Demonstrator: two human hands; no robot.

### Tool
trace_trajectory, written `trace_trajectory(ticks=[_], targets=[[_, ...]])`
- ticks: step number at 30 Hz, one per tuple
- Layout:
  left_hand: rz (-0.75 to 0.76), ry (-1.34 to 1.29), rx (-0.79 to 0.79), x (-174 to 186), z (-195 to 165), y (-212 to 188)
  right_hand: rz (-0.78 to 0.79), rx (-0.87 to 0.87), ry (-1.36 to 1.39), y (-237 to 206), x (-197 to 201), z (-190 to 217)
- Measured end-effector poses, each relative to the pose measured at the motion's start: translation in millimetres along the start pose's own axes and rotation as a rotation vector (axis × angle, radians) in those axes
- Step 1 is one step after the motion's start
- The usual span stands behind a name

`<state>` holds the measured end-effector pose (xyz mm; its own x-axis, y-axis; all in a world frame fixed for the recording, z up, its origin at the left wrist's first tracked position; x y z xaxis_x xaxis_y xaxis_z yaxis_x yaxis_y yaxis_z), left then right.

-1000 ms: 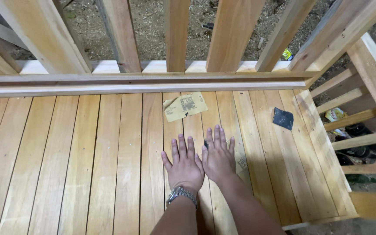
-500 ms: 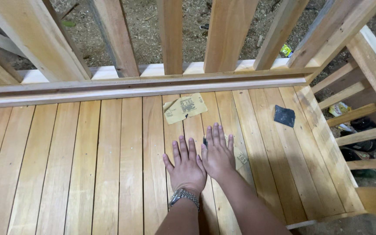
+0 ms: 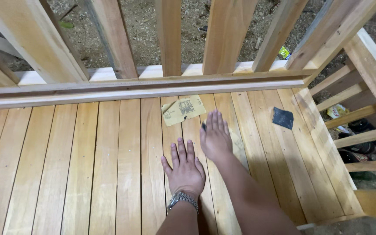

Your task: The person sands the wooden plank surface of a slatted bench-like structure by hand, rubbing sandpaper back and forth across the planks. They reposition the sandpaper and shift to different sections of the wooden surface, continuing to sand across the boards.

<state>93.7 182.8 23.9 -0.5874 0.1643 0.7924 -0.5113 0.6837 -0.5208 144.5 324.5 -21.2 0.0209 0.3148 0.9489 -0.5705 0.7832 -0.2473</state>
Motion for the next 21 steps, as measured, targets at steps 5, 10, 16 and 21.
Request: trace_trajectory(ticks=[5, 10, 16, 21], targets=[[0.052, -0.016, 0.019, 5, -1, -1, 0.01, 0.157, -0.067, -65, 0, 6], [0.071, 0.016, 0.031, -1, 1, 2, 0.063, 0.163, -0.059, -54, 0, 2], [-0.209, 0.057, -0.064, -19, 9, 10, 0.026, 0.123, -0.027, 13, 3, 3], [-0.802, 0.068, -0.219, 5, 0, -5, -0.007, -0.104, 0.005, -20, 4, -6]])
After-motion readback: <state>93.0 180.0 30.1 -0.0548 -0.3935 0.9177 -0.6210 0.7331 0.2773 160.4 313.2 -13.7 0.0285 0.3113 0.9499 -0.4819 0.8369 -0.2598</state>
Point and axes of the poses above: each hand's wrist, its own y-axis towards the middle knuckle, its own x-axis out of the back of the hand, z = x × y, the point moved 6 cm from there along y, towards the middle knuckle, and after that the axes turned 1 degree about -x, right-handed, at the moved point
